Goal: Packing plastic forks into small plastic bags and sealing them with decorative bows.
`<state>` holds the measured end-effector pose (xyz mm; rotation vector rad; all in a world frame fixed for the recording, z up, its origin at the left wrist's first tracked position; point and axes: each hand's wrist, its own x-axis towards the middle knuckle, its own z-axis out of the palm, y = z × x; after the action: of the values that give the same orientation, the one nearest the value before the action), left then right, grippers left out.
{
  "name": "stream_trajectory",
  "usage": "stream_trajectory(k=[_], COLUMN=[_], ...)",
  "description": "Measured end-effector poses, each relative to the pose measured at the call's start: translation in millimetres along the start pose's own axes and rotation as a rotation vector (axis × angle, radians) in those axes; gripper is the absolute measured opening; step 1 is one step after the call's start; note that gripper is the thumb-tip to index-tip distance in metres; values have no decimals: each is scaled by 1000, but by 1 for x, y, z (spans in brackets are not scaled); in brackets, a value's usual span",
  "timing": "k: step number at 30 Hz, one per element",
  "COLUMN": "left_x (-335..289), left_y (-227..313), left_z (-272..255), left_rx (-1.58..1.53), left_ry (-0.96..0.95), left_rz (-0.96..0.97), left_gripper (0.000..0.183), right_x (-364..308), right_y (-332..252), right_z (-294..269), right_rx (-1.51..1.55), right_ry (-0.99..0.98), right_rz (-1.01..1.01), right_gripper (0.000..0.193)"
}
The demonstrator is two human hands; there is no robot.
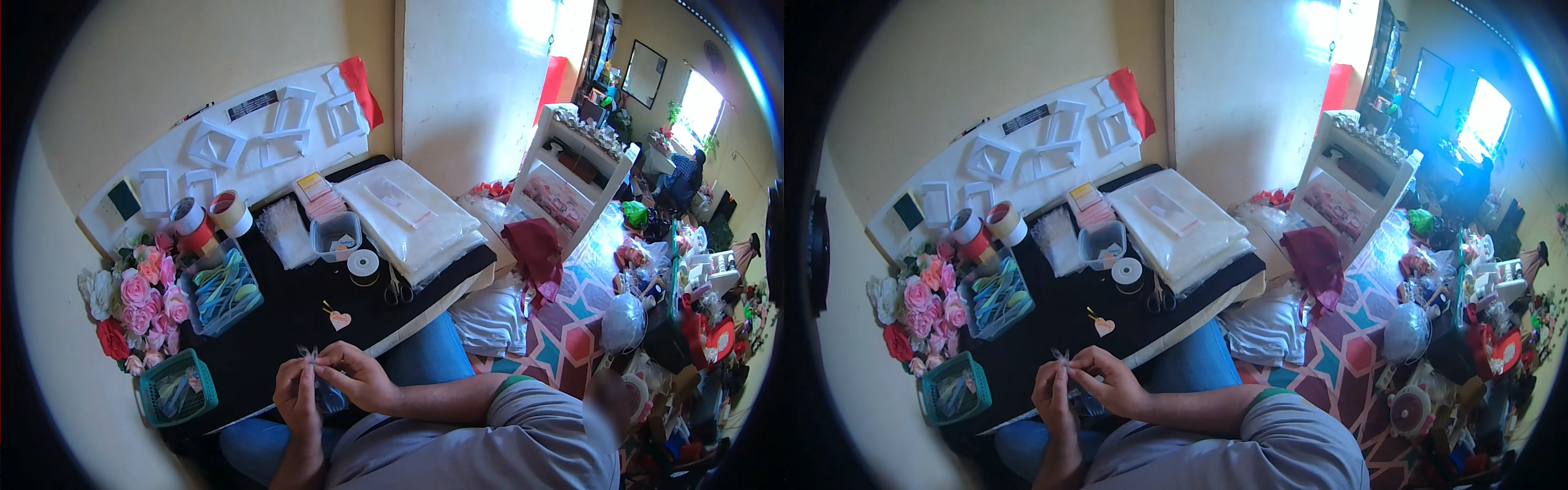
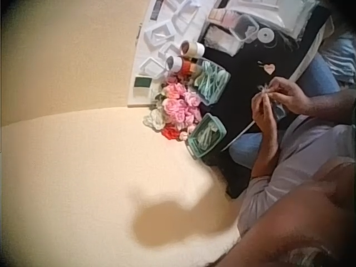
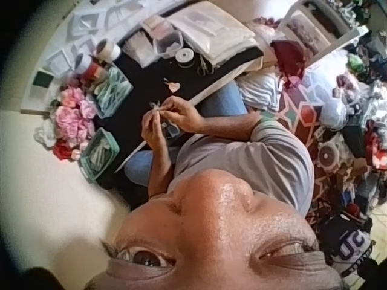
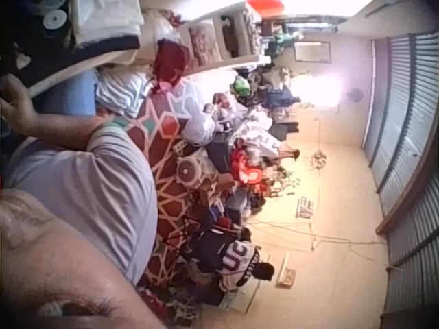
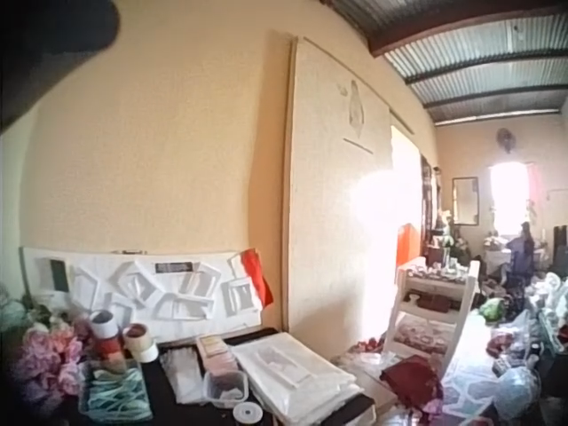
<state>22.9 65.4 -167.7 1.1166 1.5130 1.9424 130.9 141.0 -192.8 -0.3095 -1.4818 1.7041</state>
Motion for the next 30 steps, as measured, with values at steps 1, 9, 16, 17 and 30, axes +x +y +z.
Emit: stream_trajectory(k=[1, 9, 16, 17, 30], left_x=[-1, 10, 16, 16, 13], left_y=[-1, -14, -14, -14, -15], left_z=[-3, 0, -2, -2, -9], left_rx=[-9, -416, -552, -536, -555], left_ry=[-19, -45, -28, -45, -95], left_rz=[3, -284, -403, -391, -249], left_gripper=[9, 11, 15, 15, 12], right_x=[-1, 4, 10, 10, 8], right_y=[2, -24, -24, -21, -22], right_z=[1, 4, 7, 7, 13], right_rx=[9, -139, -29, -46, 78], right_ry=[-10, 130, 133, 136, 136], right_rz=[9, 12, 9, 1, 51], right_gripper=[10, 11, 12, 12, 13])
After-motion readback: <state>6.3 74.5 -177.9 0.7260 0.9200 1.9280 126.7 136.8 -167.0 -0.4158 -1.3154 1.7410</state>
